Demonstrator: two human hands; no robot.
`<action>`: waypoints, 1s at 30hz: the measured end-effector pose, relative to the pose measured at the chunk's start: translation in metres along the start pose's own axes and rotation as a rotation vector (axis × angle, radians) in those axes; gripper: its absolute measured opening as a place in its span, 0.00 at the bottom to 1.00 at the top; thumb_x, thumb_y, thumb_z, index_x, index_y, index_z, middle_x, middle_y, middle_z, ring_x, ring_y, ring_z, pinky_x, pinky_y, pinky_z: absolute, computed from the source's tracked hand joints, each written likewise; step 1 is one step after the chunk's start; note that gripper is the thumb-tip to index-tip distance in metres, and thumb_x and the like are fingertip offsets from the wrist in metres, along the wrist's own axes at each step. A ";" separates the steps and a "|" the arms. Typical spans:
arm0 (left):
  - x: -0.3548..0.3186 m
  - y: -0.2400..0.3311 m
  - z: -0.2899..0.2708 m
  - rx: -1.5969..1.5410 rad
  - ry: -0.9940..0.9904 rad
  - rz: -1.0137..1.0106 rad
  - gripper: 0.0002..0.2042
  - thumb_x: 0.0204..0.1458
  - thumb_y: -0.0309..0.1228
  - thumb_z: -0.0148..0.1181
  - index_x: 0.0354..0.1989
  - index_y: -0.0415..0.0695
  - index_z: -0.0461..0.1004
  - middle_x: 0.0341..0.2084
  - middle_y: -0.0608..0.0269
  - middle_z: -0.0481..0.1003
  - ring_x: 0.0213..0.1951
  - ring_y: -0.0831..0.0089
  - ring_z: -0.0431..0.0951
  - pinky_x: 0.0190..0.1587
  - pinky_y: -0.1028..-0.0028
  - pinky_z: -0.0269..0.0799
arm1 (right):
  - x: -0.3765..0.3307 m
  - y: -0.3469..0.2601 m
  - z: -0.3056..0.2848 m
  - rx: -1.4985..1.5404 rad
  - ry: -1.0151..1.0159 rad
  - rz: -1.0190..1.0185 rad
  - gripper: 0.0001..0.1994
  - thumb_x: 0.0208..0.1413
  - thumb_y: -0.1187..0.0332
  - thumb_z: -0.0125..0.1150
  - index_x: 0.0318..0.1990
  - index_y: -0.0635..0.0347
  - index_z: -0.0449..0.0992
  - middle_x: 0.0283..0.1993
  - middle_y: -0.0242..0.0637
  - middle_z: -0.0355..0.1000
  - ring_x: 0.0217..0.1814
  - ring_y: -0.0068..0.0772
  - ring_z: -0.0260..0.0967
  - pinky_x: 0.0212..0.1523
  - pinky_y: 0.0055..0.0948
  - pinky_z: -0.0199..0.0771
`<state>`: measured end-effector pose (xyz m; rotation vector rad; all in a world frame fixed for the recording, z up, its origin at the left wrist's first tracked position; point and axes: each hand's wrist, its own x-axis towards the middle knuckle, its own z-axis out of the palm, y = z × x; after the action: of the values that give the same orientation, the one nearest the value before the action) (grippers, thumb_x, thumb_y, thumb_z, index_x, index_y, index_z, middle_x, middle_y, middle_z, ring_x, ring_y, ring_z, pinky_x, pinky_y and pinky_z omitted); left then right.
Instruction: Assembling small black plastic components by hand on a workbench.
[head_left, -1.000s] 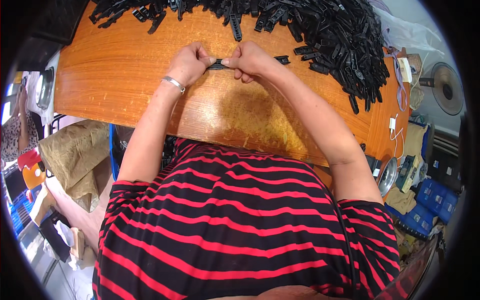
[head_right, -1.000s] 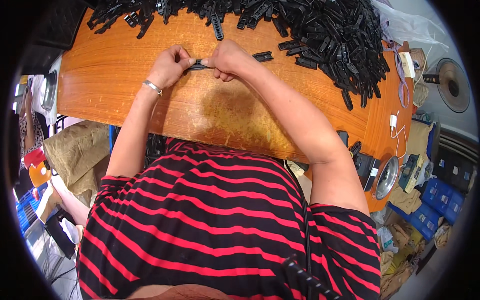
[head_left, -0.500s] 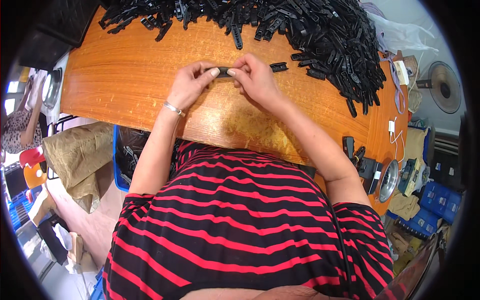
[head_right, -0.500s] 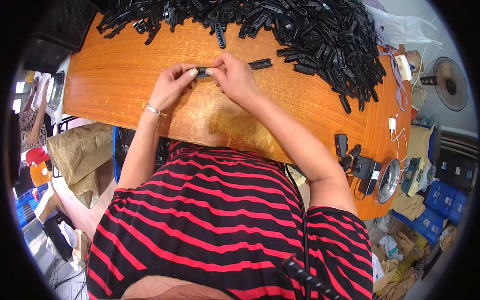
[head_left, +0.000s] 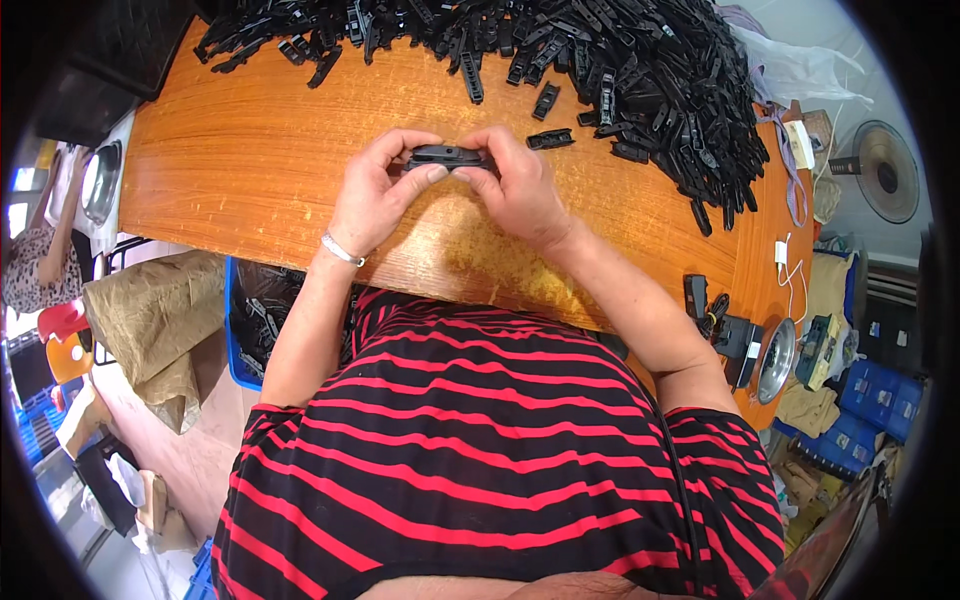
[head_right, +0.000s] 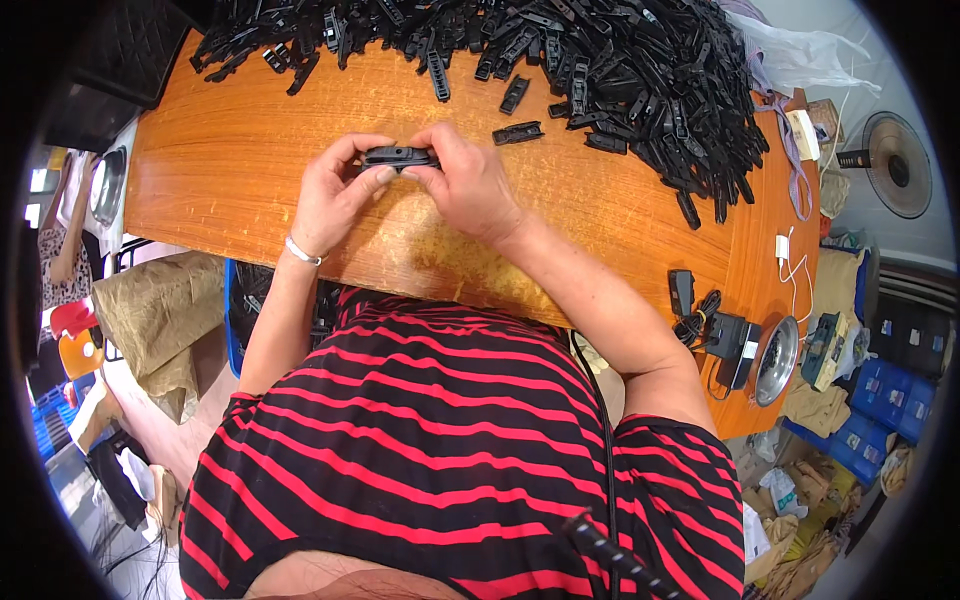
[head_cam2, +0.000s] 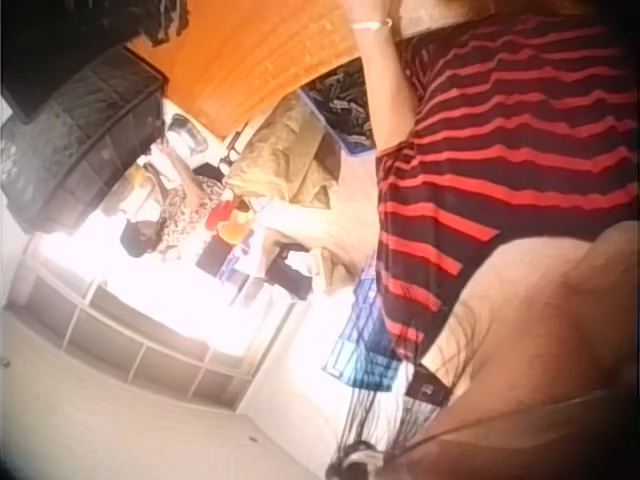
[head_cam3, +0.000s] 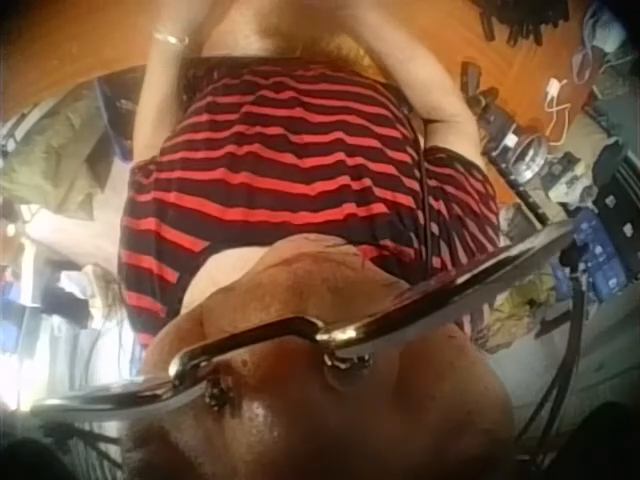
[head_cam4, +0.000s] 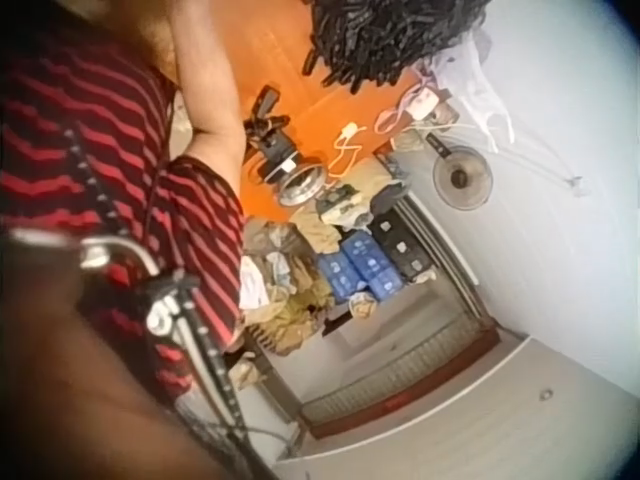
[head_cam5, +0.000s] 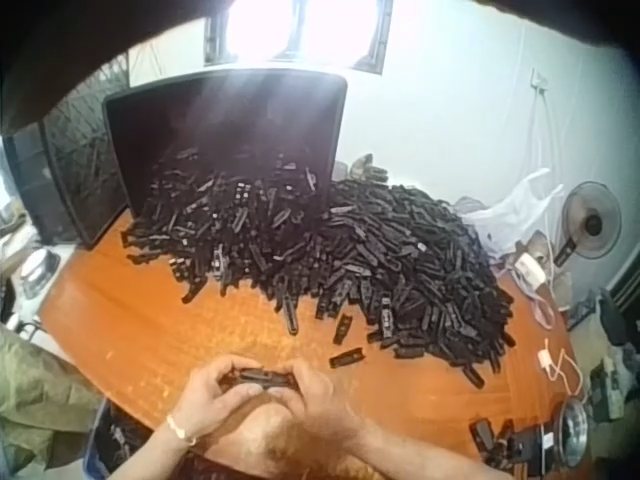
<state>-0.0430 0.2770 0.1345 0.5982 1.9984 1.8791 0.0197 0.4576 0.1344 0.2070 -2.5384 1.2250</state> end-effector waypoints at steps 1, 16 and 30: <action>-0.003 -0.002 -0.005 0.047 -0.016 -0.025 0.10 0.49 0.26 0.65 0.40 0.39 0.76 0.27 0.70 0.74 0.30 0.83 0.70 0.35 0.81 0.68 | -0.003 -0.001 0.005 0.000 0.003 0.006 0.13 0.54 0.68 0.62 0.44 0.63 0.70 0.34 0.43 0.74 0.31 0.36 0.74 0.33 0.29 0.73; -0.107 0.029 -0.193 0.773 -0.107 -0.480 0.12 0.52 0.25 0.60 0.44 0.36 0.75 0.35 0.63 0.78 0.37 0.77 0.76 0.42 0.77 0.71 | -0.009 0.059 -0.062 -0.577 0.100 0.183 0.09 0.50 0.69 0.64 0.38 0.58 0.74 0.38 0.40 0.70 0.36 0.46 0.73 0.35 0.39 0.73; 0.114 -0.019 0.037 0.813 0.155 -0.020 0.22 0.46 0.42 0.65 0.47 0.44 0.70 0.35 0.55 0.78 0.39 0.57 0.79 0.42 0.61 0.73 | -0.007 0.039 -0.011 -0.450 -0.021 0.217 0.09 0.51 0.65 0.62 0.36 0.59 0.73 0.38 0.43 0.70 0.35 0.52 0.71 0.35 0.43 0.72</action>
<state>-0.1228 0.3664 0.1179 0.6236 2.8422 1.0568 0.0181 0.4904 0.1091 -0.1636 -2.8285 0.6848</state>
